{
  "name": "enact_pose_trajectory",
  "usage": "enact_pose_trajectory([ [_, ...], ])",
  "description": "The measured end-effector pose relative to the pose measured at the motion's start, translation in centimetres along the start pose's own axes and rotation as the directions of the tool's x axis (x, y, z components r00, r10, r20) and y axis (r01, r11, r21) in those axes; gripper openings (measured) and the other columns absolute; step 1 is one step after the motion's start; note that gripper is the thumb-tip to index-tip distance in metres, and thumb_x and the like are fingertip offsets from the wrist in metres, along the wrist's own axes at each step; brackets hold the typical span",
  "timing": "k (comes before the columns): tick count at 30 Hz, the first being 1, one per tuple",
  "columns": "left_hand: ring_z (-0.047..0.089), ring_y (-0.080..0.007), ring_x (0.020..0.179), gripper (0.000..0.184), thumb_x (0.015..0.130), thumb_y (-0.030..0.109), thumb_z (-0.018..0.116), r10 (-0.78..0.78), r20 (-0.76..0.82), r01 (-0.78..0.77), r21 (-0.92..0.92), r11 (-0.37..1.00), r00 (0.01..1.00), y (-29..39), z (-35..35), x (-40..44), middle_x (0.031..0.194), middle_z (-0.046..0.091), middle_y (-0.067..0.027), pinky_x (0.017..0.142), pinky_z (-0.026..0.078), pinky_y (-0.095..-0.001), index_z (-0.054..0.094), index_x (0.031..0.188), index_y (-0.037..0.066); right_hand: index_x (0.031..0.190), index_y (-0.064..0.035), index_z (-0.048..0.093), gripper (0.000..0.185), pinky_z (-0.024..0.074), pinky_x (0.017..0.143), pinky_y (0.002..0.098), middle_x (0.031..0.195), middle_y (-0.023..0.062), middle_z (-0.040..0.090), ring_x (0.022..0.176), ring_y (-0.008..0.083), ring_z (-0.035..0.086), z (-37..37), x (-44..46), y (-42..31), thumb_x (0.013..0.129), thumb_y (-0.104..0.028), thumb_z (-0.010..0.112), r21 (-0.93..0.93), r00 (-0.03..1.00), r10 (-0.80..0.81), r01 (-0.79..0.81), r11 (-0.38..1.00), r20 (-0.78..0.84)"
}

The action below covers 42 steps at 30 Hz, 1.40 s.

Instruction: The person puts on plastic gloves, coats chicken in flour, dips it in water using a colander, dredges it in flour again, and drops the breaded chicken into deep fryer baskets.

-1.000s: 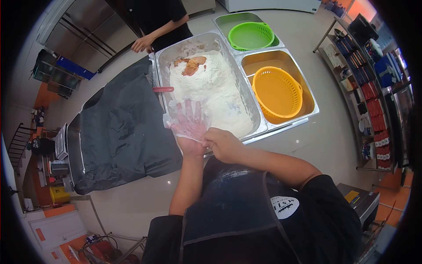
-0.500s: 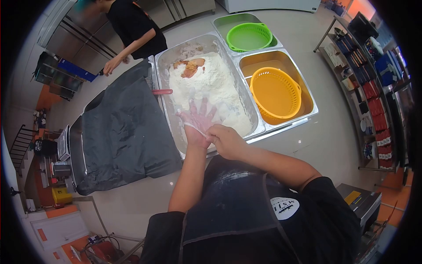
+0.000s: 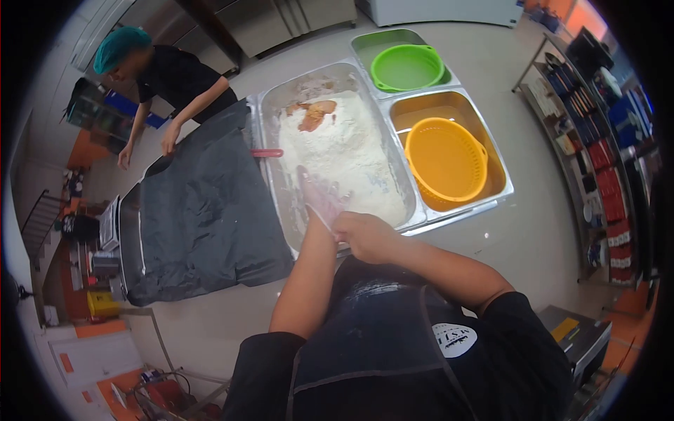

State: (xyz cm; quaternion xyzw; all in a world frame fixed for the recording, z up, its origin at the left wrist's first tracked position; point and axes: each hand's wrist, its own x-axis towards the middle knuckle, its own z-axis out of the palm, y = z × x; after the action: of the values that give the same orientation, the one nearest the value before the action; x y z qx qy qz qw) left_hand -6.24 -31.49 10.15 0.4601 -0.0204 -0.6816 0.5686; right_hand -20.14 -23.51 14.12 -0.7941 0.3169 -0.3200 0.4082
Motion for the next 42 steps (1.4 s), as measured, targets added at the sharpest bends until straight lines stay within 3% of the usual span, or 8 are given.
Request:
enact_pose_trajectory([
  [6, 0.033, -0.0338, 0.142, 0.091, 0.093, 0.067, 0.044, 0.334, -0.122, -0.302, 0.225, 0.926, 0.935, -1.9, 1.3, 1.2, 0.158, 0.027, -0.0154, 0.113, 0.030, -0.0430, 0.020, 0.155, 0.006, 0.098, -0.0053, 0.054, 0.020, 0.0489, 0.070, 0.0458, 0.081, 0.0157, 0.064, 0.076, 0.0389, 0.062, -2.6, 1.7, -2.8, 0.091, -0.022, 0.063, -0.003, 0.916, 0.402, -0.402, 0.916, 0.017],
  [18, 0.060, -0.0282, 0.109, 0.069, 0.097, 0.056, 0.049, 0.267, -0.113, -0.224, 0.296, 0.928, 0.957, -2.7, 0.4, 0.8, 0.126, 0.059, -0.0169, 0.089, 0.051, -0.0392, 0.046, 0.139, 0.002, 0.085, -0.0053, 0.052, 0.010, 0.0470, 0.061, 0.0418, 0.073, 0.0112, 0.057, 0.064, 0.0308, 0.059, -1.2, 4.5, 0.5, 0.081, -0.011, 0.059, -0.652, 0.946, -0.323, 0.224, 0.725, -0.034],
  [19, 0.063, -0.0288, 0.105, 0.064, 0.098, 0.056, 0.047, 0.022, 0.076, -0.005, -0.212, 0.977, 0.997, -2.1, 1.2, -0.1, 0.122, 0.060, -0.0156, 0.087, 0.053, -0.0422, 0.048, 0.136, 0.004, 0.084, -0.0051, 0.051, 0.010, 0.0462, 0.060, 0.0408, 0.073, 0.0110, 0.056, 0.062, 0.0301, 0.057, -0.9, 4.2, 0.2, 0.081, -0.010, 0.059, -0.659, 0.915, -0.402, 0.329, 0.677, 0.044],
  [22, 0.056, -0.0308, 0.117, 0.064, 0.098, 0.056, 0.044, 0.167, 0.103, -0.137, -0.253, 0.958, 0.981, 1.2, 3.6, -3.0, 0.132, 0.055, -0.0135, 0.100, 0.045, -0.0443, 0.044, 0.140, 0.008, 0.086, -0.0035, 0.053, 0.012, 0.0437, 0.060, 0.0382, 0.074, 0.0121, 0.055, 0.059, 0.0292, 0.053, -0.9, 2.4, 0.0, 0.080, -0.011, 0.060, -0.596, 0.892, -0.447, 0.323, 0.735, -0.068],
  [27, 0.021, -0.0247, 0.148, 0.103, 0.083, 0.074, 0.052, 0.217, -0.013, -0.211, -0.300, 0.930, 0.976, 1.7, 2.8, -1.3, 0.160, 0.021, -0.0091, 0.117, 0.020, -0.0458, 0.014, 0.157, 0.015, 0.093, -0.0008, 0.056, 0.013, 0.0532, 0.071, 0.0477, 0.087, 0.0202, 0.063, 0.080, 0.0380, 0.065, -0.8, 3.2, 1.4, 0.086, -0.013, 0.055, -0.459, 0.932, 0.235, -0.342, 0.820, -0.275],
  [34, 0.011, -0.0270, 0.151, 0.097, 0.086, 0.072, 0.047, 0.144, 0.263, -0.032, -0.388, 0.921, 0.954, 2.1, 1.8, -1.8, 0.165, 0.008, -0.0009, 0.118, 0.016, -0.0486, 0.006, 0.159, 0.022, 0.087, -0.0026, 0.058, 0.015, 0.0518, 0.073, 0.0503, 0.082, 0.0200, 0.067, 0.078, 0.0381, 0.066, -1.9, -1.7, -1.1, 0.087, -0.016, 0.051, -0.418, 0.967, 0.253, -0.231, 0.879, -0.001],
  [40, 0.022, -0.0305, 0.148, 0.089, 0.091, 0.062, 0.054, 0.120, 0.307, -0.262, 0.479, 0.838, 0.944, 0.9, 1.7, -0.3, 0.162, 0.023, -0.0071, 0.117, 0.020, -0.0491, 0.020, 0.157, 0.014, 0.101, -0.0040, 0.068, 0.018, 0.0472, 0.062, 0.0304, 0.072, 0.0093, 0.064, 0.063, 0.0162, 0.059, -8.1, -8.9, -2.2, 0.088, -0.007, 0.055, -0.001, 0.878, 0.474, -0.475, 0.880, -0.060],
  [42, 0.022, -0.0306, 0.148, 0.087, 0.091, 0.060, 0.056, 0.050, 0.268, -0.233, 0.712, 0.662, 0.962, 1.3, 1.6, 0.6, 0.161, 0.026, -0.0087, 0.115, 0.022, -0.0515, 0.022, 0.156, 0.013, 0.098, -0.0020, 0.067, 0.018, 0.0509, 0.071, 0.0354, 0.082, 0.0149, 0.068, 0.073, 0.0274, 0.066, -9.6, -11.6, -2.2, 0.088, -0.012, 0.055, 0.007, 0.758, 0.650, -0.650, 0.759, -0.046],
])
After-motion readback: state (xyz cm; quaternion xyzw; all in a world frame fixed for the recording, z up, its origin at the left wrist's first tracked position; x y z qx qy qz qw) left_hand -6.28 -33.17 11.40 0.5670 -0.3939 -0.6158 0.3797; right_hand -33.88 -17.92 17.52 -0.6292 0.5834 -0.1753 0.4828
